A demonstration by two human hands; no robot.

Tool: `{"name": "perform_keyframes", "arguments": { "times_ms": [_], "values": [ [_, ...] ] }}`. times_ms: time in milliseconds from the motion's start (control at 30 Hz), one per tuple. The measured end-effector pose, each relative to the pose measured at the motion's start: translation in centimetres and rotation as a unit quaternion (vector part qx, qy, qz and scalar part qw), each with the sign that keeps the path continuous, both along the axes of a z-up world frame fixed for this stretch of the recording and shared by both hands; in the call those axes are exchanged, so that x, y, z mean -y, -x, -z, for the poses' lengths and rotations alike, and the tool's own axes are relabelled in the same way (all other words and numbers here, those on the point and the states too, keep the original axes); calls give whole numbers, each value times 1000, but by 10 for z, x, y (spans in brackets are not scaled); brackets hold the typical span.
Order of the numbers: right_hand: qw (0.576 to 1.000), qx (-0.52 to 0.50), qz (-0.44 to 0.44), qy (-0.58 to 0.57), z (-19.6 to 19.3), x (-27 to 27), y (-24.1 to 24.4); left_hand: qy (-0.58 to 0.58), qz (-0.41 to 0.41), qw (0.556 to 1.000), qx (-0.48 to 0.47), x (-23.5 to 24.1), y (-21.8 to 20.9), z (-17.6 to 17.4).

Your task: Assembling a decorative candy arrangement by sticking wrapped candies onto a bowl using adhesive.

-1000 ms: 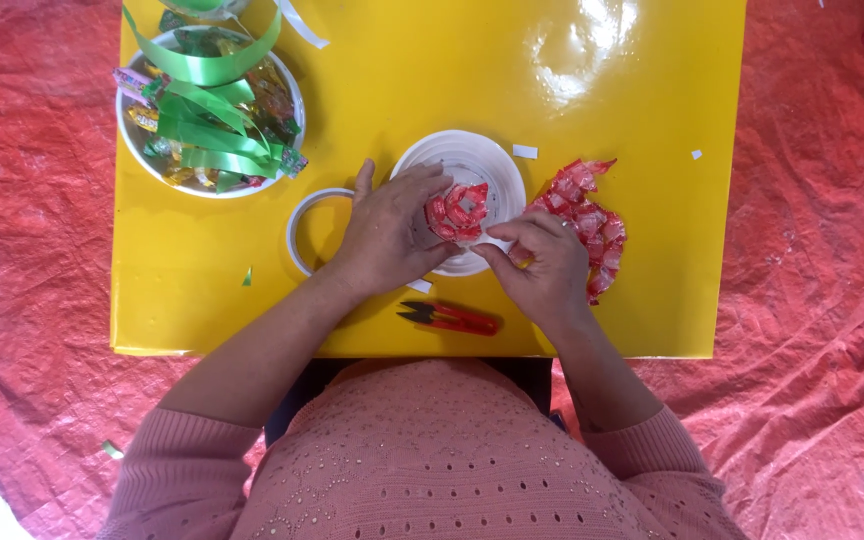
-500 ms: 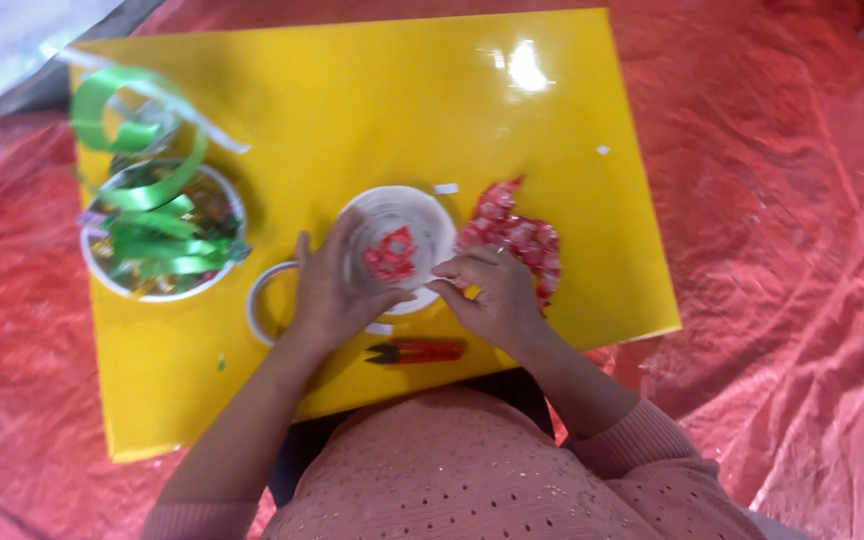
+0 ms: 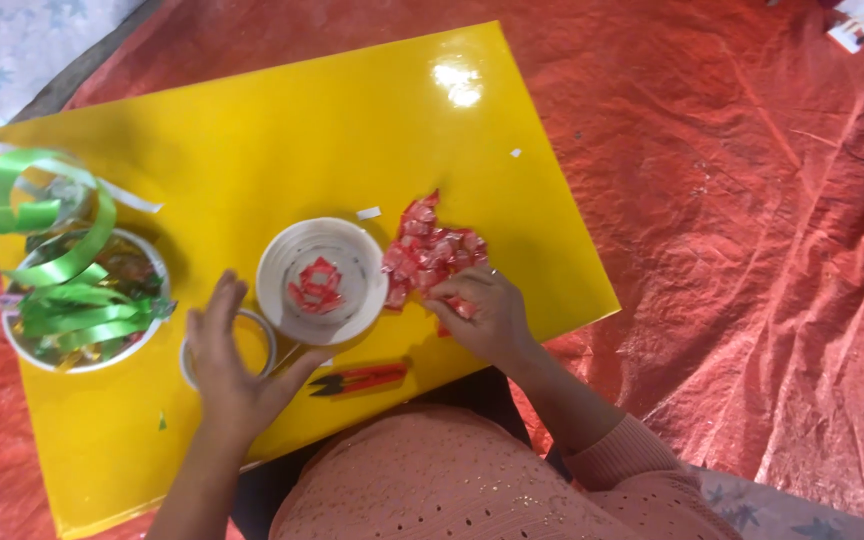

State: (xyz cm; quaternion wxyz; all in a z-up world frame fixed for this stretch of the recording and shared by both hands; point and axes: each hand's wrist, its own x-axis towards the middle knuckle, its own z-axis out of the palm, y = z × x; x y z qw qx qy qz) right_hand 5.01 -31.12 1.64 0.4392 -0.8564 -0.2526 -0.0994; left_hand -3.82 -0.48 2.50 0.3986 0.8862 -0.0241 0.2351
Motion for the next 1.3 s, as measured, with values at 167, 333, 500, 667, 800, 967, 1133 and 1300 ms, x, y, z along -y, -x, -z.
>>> {"name": "perform_keyframes", "arguments": {
  "times_ms": [167,333,500,667,800,967,1133,1300],
  "values": [
    [998,17,30,58,1,3,1,-55,-32,998,27,-7,21,-8],
    [997,28,30,60,-5,2,0,-25,10,994,105,-12,28,-21],
    [1000,28,8,-7,-11,-2,-3,-4,-9,987,162,-20,28,-15],
    [999,27,-3,32,-1,-10,2,31,-24,987,159,-27,28,-8],
    [999,14,-1,42,-1,-22,4,39,-4,986,160,-26,21,2],
    [999,24,-35,33,-14,-48,5,35,19,988,151,-24,22,10],
    [998,37,-40,40,-24,-64,3,64,33,987,147,-26,23,14],
    [998,16,-51,31,-28,-66,-1,95,38,983,154,-23,26,19]
  ]
}}
